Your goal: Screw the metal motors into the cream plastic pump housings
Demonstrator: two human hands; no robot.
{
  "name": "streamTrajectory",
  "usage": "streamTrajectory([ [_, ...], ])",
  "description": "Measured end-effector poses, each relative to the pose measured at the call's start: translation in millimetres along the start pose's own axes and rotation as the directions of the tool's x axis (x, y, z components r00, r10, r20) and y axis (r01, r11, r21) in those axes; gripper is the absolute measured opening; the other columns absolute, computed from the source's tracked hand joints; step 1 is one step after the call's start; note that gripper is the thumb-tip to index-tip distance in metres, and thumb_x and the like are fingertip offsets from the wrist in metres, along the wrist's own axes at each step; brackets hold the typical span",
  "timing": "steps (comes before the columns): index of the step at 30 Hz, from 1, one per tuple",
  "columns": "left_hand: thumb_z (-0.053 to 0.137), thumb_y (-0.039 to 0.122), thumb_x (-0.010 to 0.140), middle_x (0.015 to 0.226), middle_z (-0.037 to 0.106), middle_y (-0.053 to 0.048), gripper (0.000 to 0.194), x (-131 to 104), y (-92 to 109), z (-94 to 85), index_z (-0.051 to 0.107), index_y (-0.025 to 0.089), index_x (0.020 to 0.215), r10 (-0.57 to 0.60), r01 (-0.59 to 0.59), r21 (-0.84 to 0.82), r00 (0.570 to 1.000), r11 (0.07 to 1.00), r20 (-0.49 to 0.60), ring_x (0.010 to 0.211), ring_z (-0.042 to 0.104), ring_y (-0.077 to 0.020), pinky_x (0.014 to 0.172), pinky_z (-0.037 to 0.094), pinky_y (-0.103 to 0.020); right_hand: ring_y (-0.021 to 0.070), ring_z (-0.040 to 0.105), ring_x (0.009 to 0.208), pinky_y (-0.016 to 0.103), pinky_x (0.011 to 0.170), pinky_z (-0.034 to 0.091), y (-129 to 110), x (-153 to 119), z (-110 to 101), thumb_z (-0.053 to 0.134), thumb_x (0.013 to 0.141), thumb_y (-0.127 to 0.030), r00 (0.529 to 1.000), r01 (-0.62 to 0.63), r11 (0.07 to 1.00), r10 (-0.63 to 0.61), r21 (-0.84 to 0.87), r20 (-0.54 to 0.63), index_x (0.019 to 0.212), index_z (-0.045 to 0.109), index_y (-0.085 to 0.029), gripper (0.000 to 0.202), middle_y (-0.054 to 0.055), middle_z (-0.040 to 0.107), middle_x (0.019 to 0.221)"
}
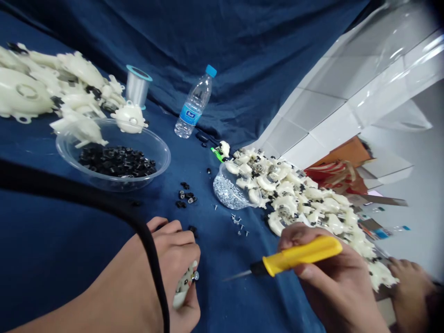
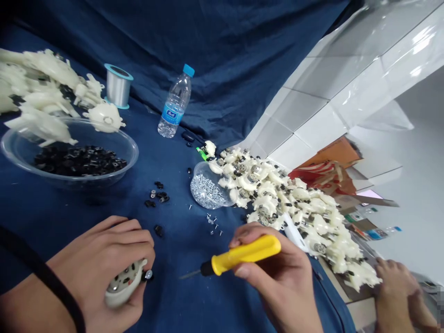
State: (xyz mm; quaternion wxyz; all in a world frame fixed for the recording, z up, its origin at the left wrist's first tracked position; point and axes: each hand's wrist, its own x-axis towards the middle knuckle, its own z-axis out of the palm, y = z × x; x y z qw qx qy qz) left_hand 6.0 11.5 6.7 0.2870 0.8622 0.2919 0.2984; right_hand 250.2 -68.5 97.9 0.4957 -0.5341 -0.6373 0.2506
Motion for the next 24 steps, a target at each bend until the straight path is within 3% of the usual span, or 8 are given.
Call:
streamTrajectory([
  [3, 0.056, 0.017, 0.062, 0.069, 0.056, 0.001, 0.004, 1, 1, 0.6, 0.054, 0.021, 0.063, 0.012, -0.012, 0.012, 1.000, 1.000, -0.001, 0.073, 0.052, -0.0216, 0.076, 0.038, -0.042, 0.0177, 0.069, 0.077, 0.024, 0.061, 0.065, -4, 0, 15, 0.074, 0.091, -0.022, 0.998, -0.060, 0.997, 0.060, 0.048, -0.007, 0.105, 0.069, -0.027, 0.015, 0.005, 0.068, 0.099],
  [9, 0.055, 0.017, 0.063, 0.069, 0.055, 0.000, 0.005, 1, 2, 1.8, 0.051, 0.021, 0.063, 0.014, -0.014, 0.026, 1.000, 1.000, -0.003, 0.073, 0.052, -0.0236, 0.073, 0.040, -0.042, 0.0168, 0.070, 0.072, 0.024, 0.061, 0.065, -19, 1, 36, 0.069, 0.094, -0.020, 1.000, -0.004, 0.999, 0.004, 0.044, -0.013, 0.106, 0.067, -0.027, 0.014, 0.005, 0.067, 0.096],
  [18, 0.054, 0.016, 0.061, 0.071, 0.057, -0.002, 0.005, 2, 6, -0.7, 0.051, 0.020, 0.063, -0.004, 0.004, 0.057, 1.000, 0.998, 0.002, 0.074, 0.052, -0.0235, 0.070, 0.041, -0.042, 0.0128, 0.071, 0.067, 0.021, 0.061, 0.065, -17, 0, 47, 0.071, 0.094, -0.022, 1.000, 0.007, 0.998, -0.008, 0.063, 0.019, 0.102, 0.066, -0.025, 0.009, 0.003, 0.068, 0.094],
  [24, 0.054, 0.016, 0.059, 0.070, 0.057, -0.001, 0.007, 1, 6, 0.0, 0.051, 0.021, 0.063, 0.017, -0.017, 0.072, 1.000, 0.997, -0.008, 0.073, 0.052, -0.0232, 0.070, 0.040, -0.041, 0.0124, 0.071, 0.064, 0.020, 0.061, 0.064, -24, 2, 51, 0.071, 0.094, -0.020, 0.999, 0.016, 0.999, -0.017, 0.038, 0.029, 0.105, 0.060, -0.028, 0.017, 0.001, 0.070, 0.092],
])
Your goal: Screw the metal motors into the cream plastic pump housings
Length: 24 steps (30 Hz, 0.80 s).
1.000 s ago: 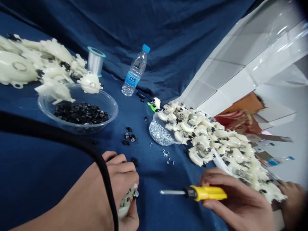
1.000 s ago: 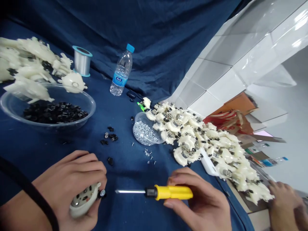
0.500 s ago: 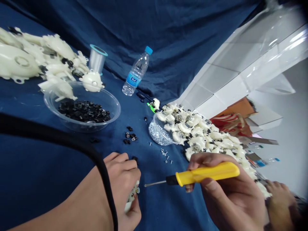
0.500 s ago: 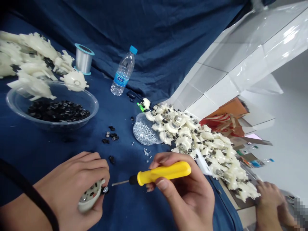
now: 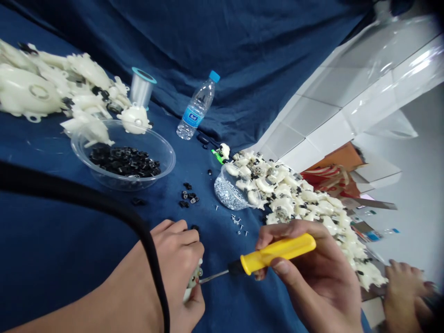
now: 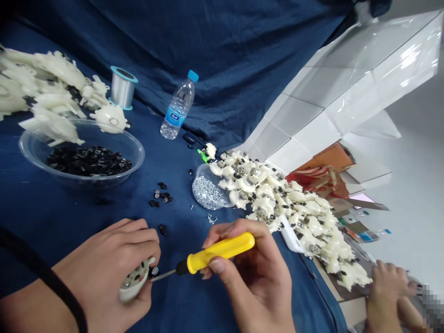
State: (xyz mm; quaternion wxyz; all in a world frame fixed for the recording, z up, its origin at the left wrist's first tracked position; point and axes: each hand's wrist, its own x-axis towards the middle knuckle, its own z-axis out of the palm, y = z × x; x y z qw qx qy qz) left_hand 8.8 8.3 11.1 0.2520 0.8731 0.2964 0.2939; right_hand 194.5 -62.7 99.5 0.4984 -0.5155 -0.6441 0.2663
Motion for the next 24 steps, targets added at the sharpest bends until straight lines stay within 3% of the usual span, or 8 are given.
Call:
streamTrajectory([
  [12, 0.054, 0.016, 0.061, 0.069, 0.058, -0.001, 0.006, -1.1, -1.7, 2.8, 0.051, 0.021, 0.061, 0.022, -0.022, -0.006, 0.999, 1.000, -0.050, 0.072, 0.053, -0.0232, 0.071, 0.040, -0.041, 0.0143, 0.071, 0.068, 0.021, 0.058, 0.065, -0.4, 1.0, 0.8, 0.071, 0.094, -0.019, 0.998, 0.055, 0.996, -0.057, -0.069, -0.027, 0.105, 0.060, -0.027, 0.018, 0.003, 0.071, 0.092],
  [20, 0.055, 0.019, 0.062, 0.068, 0.057, -0.001, 0.006, -1.5, -0.7, 2.5, 0.050, 0.021, 0.060, 0.019, -0.020, -0.030, 0.999, 0.999, -0.033, 0.072, 0.052, -0.0233, 0.069, 0.039, -0.041, 0.0143, 0.071, 0.069, 0.020, 0.059, 0.065, 1.4, -1.0, -0.9, 0.070, 0.094, -0.017, 0.999, 0.051, 0.996, -0.052, -0.071, -0.016, 0.105, 0.059, -0.027, 0.019, 0.003, 0.070, 0.092],
  [24, 0.055, 0.019, 0.063, 0.069, 0.057, -0.001, 0.004, -1.9, -1.0, 2.4, 0.052, 0.021, 0.061, 0.023, -0.024, -0.037, 0.999, 0.999, -0.025, 0.073, 0.053, -0.0247, 0.070, 0.040, -0.044, 0.0151, 0.072, 0.073, 0.020, 0.063, 0.065, -0.8, -0.9, -1.1, 0.071, 0.093, -0.018, 0.997, 0.066, 0.986, -0.069, -0.150, -0.016, 0.108, 0.059, -0.029, 0.022, 0.002, 0.071, 0.093],
])
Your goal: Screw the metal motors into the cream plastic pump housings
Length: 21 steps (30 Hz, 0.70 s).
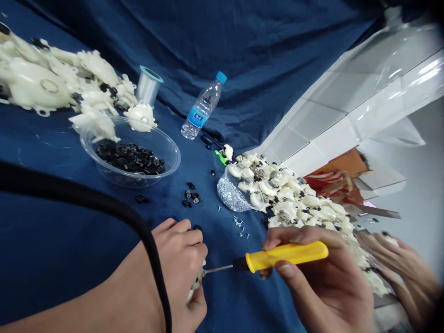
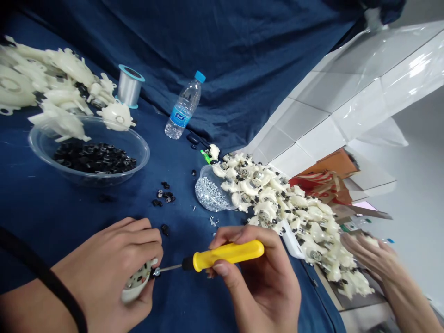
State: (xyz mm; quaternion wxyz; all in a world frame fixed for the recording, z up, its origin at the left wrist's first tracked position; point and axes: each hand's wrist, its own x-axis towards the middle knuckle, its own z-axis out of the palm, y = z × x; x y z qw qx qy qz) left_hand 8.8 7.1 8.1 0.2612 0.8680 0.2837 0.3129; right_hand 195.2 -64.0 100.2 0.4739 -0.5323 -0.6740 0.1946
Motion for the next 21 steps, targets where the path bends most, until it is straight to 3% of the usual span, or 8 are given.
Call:
streamTrajectory([
  [3, 0.055, 0.018, 0.063, 0.069, 0.058, -0.001, 0.003, 0, 1, -1.2, 0.053, 0.021, 0.062, 0.000, 0.000, -0.001, 1.000, 1.000, -0.003, 0.073, 0.053, -0.0248, 0.071, 0.041, -0.044, 0.0161, 0.073, 0.081, 0.018, 0.070, 0.065, -7, 8, -3, 0.080, 0.087, -0.022, 0.998, 0.068, 0.990, -0.069, -0.122, -0.003, 0.101, 0.065, -0.029, 0.022, 0.001, 0.074, 0.088],
  [5, 0.055, 0.017, 0.062, 0.069, 0.058, -0.001, 0.004, 0, 1, -2.0, 0.053, 0.021, 0.061, -0.020, 0.020, -0.009, 1.000, 1.000, -0.004, 0.073, 0.054, -0.0243, 0.071, 0.041, -0.044, 0.0158, 0.073, 0.079, 0.018, 0.072, 0.065, -14, 16, -8, 0.086, 0.080, -0.022, 0.995, 0.077, 0.982, -0.065, -0.175, 0.073, 0.091, 0.066, -0.029, 0.023, -0.001, 0.075, 0.087],
  [9, 0.055, 0.018, 0.062, 0.069, 0.058, -0.002, 0.004, 2, 2, -1.8, 0.052, 0.021, 0.061, -0.043, 0.042, 0.011, 0.999, 0.999, 0.014, 0.074, 0.054, -0.0249, 0.072, 0.042, -0.046, 0.0151, 0.074, 0.076, 0.018, 0.070, 0.063, -25, 32, -23, 0.094, 0.069, -0.026, 0.970, -0.001, 0.954, 0.073, -0.299, 0.231, 0.077, 0.061, -0.027, 0.033, -0.004, 0.077, 0.085],
  [12, 0.055, 0.018, 0.061, 0.069, 0.057, -0.002, 0.005, 4, 3, -3.1, 0.052, 0.021, 0.061, -0.046, 0.044, 0.037, 0.998, 0.998, 0.043, 0.074, 0.054, -0.0250, 0.071, 0.043, -0.045, 0.0140, 0.073, 0.070, 0.017, 0.064, 0.060, -32, 41, -29, 0.095, 0.067, -0.037, 0.943, 0.031, 0.912, 0.108, -0.410, 0.313, 0.067, 0.058, -0.024, 0.039, -0.005, 0.077, 0.079],
  [14, 0.056, 0.018, 0.064, 0.071, 0.059, -0.003, 0.003, 5, 5, -6.2, 0.054, 0.021, 0.063, -0.065, 0.063, 0.036, 0.995, 0.997, 0.074, 0.077, 0.056, -0.0259, 0.074, 0.045, -0.047, 0.0136, 0.073, 0.072, 0.019, 0.066, 0.058, -37, 44, -30, 0.088, 0.078, -0.037, 0.908, 0.122, 0.864, 0.101, -0.488, 0.406, 0.076, 0.064, -0.026, 0.027, -0.005, 0.076, 0.082],
  [16, 0.056, 0.020, 0.067, 0.074, 0.062, -0.003, 0.003, 6, 8, -10.4, 0.057, 0.020, 0.066, -0.083, 0.080, 0.024, 0.990, 0.996, 0.113, 0.080, 0.057, -0.0270, 0.078, 0.046, -0.049, 0.0149, 0.073, 0.081, 0.022, 0.071, 0.057, -41, 45, -32, 0.077, 0.090, -0.029, 0.842, 0.256, 0.793, 0.098, -0.554, 0.530, 0.097, 0.069, -0.030, 0.011, -0.003, 0.076, 0.093],
  [19, 0.056, 0.021, 0.069, 0.077, 0.064, -0.004, 0.004, 6, 11, -15.6, 0.059, 0.019, 0.068, -0.096, 0.094, 0.018, 0.984, 0.995, 0.153, 0.082, 0.058, -0.0280, 0.081, 0.047, -0.051, 0.0174, 0.070, 0.092, 0.025, 0.072, 0.055, -46, 45, -33, 0.064, 0.097, -0.021, 0.741, 0.409, 0.701, 0.119, -0.585, 0.661, 0.118, 0.066, -0.032, 0.023, 0.002, 0.071, 0.111],
  [21, 0.057, 0.021, 0.069, 0.078, 0.064, -0.005, 0.004, 5, 12, -17.9, 0.060, 0.019, 0.068, -0.097, 0.094, 0.024, 0.982, 0.995, 0.160, 0.083, 0.059, -0.0285, 0.081, 0.047, -0.052, 0.0164, 0.068, 0.089, 0.026, 0.070, 0.052, -49, 46, -34, 0.057, 0.099, -0.015, 0.699, 0.447, 0.682, 0.136, -0.578, 0.702, 0.122, 0.066, -0.031, 0.029, 0.003, 0.068, 0.109],
])
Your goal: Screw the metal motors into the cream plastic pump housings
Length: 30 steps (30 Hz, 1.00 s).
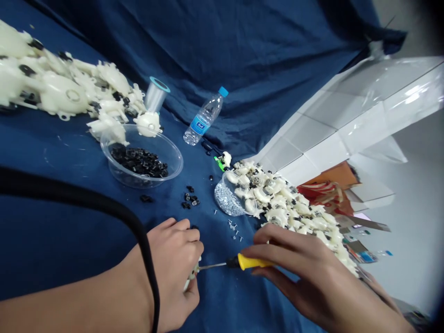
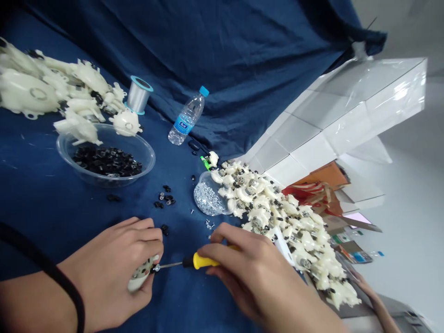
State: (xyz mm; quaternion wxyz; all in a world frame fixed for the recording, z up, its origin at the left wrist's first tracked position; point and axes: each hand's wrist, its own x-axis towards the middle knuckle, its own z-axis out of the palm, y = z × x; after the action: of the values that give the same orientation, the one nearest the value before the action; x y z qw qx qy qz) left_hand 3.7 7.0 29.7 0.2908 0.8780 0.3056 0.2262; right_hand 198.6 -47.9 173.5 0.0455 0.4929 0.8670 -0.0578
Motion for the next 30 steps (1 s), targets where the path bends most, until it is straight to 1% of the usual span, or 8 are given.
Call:
streamTrajectory([
  [3, 0.057, 0.021, 0.070, 0.080, 0.064, -0.005, 0.004, -1, 1, -2.1, 0.060, 0.019, 0.070, 0.006, -0.006, 0.020, 1.000, 1.000, 0.012, 0.085, 0.059, -0.0295, 0.083, 0.048, -0.053, 0.0173, 0.063, 0.082, 0.030, 0.067, 0.047, -1, 2, -3, 0.047, 0.099, -0.007, 0.997, 0.071, 0.994, -0.068, -0.079, 0.047, 0.123, 0.066, -0.027, 0.037, 0.003, 0.067, 0.098],
  [8, 0.056, 0.019, 0.072, 0.088, 0.065, -0.006, 0.011, -3, 1, -2.8, 0.062, 0.019, 0.081, 0.014, -0.015, 0.013, 1.000, 1.000, 0.013, 0.093, 0.060, -0.0312, 0.089, 0.049, -0.056, 0.0241, 0.057, 0.074, 0.038, 0.059, 0.038, -8, 3, -5, 0.044, 0.095, -0.008, 0.984, 0.156, 0.955, -0.129, -0.252, 0.121, 0.120, 0.068, -0.020, 0.037, 0.005, 0.067, 0.089],
  [12, 0.056, 0.018, 0.072, 0.101, 0.067, -0.010, 0.040, -6, 0, -1.2, 0.060, 0.017, 0.111, -0.002, 0.002, -0.002, 1.000, 1.000, 0.011, 0.101, 0.061, -0.0343, 0.089, 0.052, -0.055, 0.0235, 0.054, 0.071, 0.039, 0.060, 0.036, -17, 10, -5, 0.041, 0.096, -0.010, 0.985, 0.116, 0.961, -0.078, -0.253, 0.154, 0.106, 0.069, -0.020, 0.031, 0.004, 0.063, 0.082],
  [15, 0.059, 0.021, 0.074, 0.103, 0.066, -0.010, 0.049, -8, 1, 0.1, 0.054, 0.018, 0.122, -0.026, 0.026, -0.027, 1.000, 0.999, -0.002, 0.103, 0.061, -0.0338, 0.091, 0.052, -0.054, 0.0211, 0.055, 0.067, 0.038, 0.059, 0.034, -20, 16, -7, 0.040, 0.104, -0.022, 0.985, 0.059, 0.974, -0.021, -0.220, 0.171, 0.094, 0.066, -0.021, 0.027, 0.003, 0.061, 0.078],
  [18, 0.064, 0.028, 0.073, 0.106, 0.066, -0.010, 0.049, -6, 1, -0.2, 0.054, 0.019, 0.121, -0.030, 0.031, -0.044, 0.999, 0.999, 0.014, 0.105, 0.061, -0.0348, 0.093, 0.051, -0.054, 0.0196, 0.058, 0.070, 0.036, 0.059, 0.034, -17, 17, -10, 0.046, 0.103, -0.024, 0.983, 0.027, 0.983, 0.007, -0.182, 0.184, 0.107, 0.062, -0.024, 0.017, 0.003, 0.064, 0.090],
  [21, 0.073, 0.035, 0.070, 0.106, 0.066, -0.009, 0.055, -4, 3, -3.4, 0.055, 0.019, 0.119, -0.051, 0.053, -0.052, 0.998, 0.997, 0.039, 0.104, 0.061, -0.0353, 0.092, 0.050, -0.054, 0.0181, 0.059, 0.077, 0.034, 0.063, 0.037, -12, 16, -12, 0.042, 0.102, -0.016, 0.970, 0.031, 0.992, -0.001, -0.122, 0.243, 0.117, 0.057, -0.026, 0.023, 0.002, 0.065, 0.100],
  [26, 0.083, 0.041, 0.064, 0.106, 0.065, -0.009, 0.063, -4, 3, -8.2, 0.056, 0.018, 0.115, -0.061, 0.065, -0.068, 0.996, 0.996, 0.071, 0.104, 0.060, -0.0349, 0.093, 0.049, -0.053, 0.0200, 0.057, 0.075, 0.036, 0.062, 0.033, -12, 19, -9, 0.040, 0.106, -0.024, 0.974, 0.070, 0.987, -0.035, -0.148, 0.225, 0.106, 0.063, -0.024, 0.023, 0.002, 0.065, 0.087],
  [30, 0.083, 0.038, 0.065, 0.109, 0.065, -0.009, 0.058, -5, 4, -8.9, 0.057, 0.018, 0.113, -0.051, 0.057, -0.079, 0.996, 0.995, 0.077, 0.106, 0.059, -0.0347, 0.095, 0.048, -0.052, 0.0184, 0.059, 0.069, 0.035, 0.063, 0.036, -11, 20, -3, 0.042, 0.106, -0.025, 0.975, -0.050, 0.994, 0.070, -0.101, 0.209, 0.091, 0.066, -0.023, 0.029, 0.001, 0.064, 0.076],
])
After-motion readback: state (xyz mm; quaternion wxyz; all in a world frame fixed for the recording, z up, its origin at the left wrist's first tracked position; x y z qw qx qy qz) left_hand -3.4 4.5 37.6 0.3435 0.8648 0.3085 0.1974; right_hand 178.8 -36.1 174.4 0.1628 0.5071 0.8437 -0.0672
